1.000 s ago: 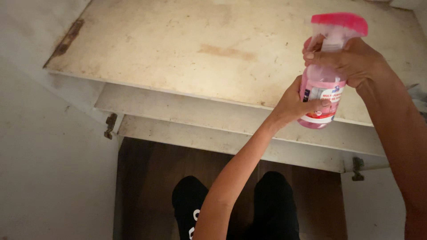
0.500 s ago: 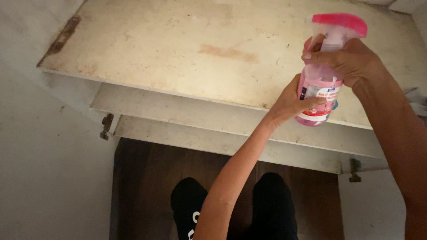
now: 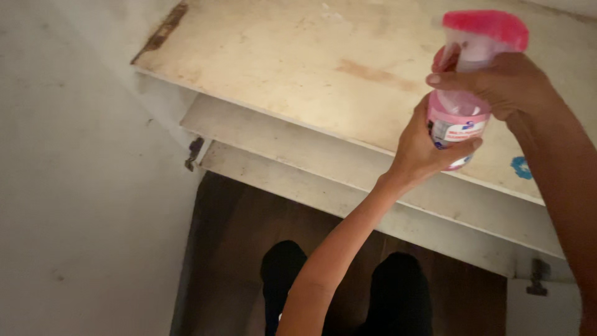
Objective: The person sprays a pink cleaning solution onto a white cabinet surface and wipes it with a gray cloth. They repeatedly spray and wipe different areas, including corners and edges, to remove dirt and a blue stain.
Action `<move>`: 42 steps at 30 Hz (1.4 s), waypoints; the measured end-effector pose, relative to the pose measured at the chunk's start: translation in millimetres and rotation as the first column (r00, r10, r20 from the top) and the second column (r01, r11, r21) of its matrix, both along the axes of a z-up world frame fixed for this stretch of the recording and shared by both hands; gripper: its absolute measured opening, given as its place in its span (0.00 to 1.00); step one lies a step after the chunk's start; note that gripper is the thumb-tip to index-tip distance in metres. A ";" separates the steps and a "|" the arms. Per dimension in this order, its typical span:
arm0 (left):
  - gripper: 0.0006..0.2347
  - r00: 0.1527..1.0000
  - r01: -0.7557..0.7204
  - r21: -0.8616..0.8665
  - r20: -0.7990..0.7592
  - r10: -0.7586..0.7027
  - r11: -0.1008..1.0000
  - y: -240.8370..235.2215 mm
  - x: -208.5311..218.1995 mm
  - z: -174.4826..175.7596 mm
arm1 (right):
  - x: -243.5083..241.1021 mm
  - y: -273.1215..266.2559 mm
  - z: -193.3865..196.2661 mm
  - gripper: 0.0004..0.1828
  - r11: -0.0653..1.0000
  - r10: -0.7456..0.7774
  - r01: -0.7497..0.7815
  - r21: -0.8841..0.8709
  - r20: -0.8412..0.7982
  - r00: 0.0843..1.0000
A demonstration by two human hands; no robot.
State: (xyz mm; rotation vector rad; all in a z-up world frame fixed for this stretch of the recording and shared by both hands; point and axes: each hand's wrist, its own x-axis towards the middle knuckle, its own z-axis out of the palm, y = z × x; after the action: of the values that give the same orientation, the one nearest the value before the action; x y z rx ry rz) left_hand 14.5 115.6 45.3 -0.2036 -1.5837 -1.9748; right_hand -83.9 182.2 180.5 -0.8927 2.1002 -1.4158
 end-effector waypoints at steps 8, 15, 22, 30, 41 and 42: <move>0.43 0.994 -0.094 0.024 0.053 0.093 0.995 -44.1 31.3 11.6 | 23.2 -55.3 10.6 0.18 0.997 -0.031 0.030 0.069 0.010 0.999; 0.43 0.995 -0.087 0.109 0.047 0.082 0.990 -67.6 50.7 13.8 | 45.9 -84.7 9.9 0.17 0.995 -0.052 0.055 0.078 -0.035 0.998; 0.43 0.997 -0.056 0.087 0.059 0.051 0.995 -78.0 49.1 10.9 | 40.5 -97.5 8.0 0.18 0.991 -0.003 0.005 0.131 -0.009 1.000; 0.34 0.992 0.124 0.106 -0.009 -0.124 0.987 -79.8 33.9 1.3 | 33.0 -79.1 1.8 0.19 0.993 -0.096 0.101 0.069 -0.066 0.993; 0.42 0.948 0.318 0.023 -0.003 -0.318 0.948 -26.3 3.6 -3.2 | 46.9 -18.1 18.0 0.16 0.911 -0.337 0.371 0.182 -0.192 0.922; 0.44 0.944 0.330 -0.031 0.011 -0.330 0.943 -18.7 -1.1 -4.5 | 46.4 -6.6 17.2 0.15 0.884 -0.391 0.426 0.194 -0.194 0.900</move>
State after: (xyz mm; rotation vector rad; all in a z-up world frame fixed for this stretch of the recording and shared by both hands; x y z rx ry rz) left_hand 13.4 96.9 40.8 -0.5064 -1.6730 -2.2002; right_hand -37.6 175.6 197.7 -0.4893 2.6213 -1.2829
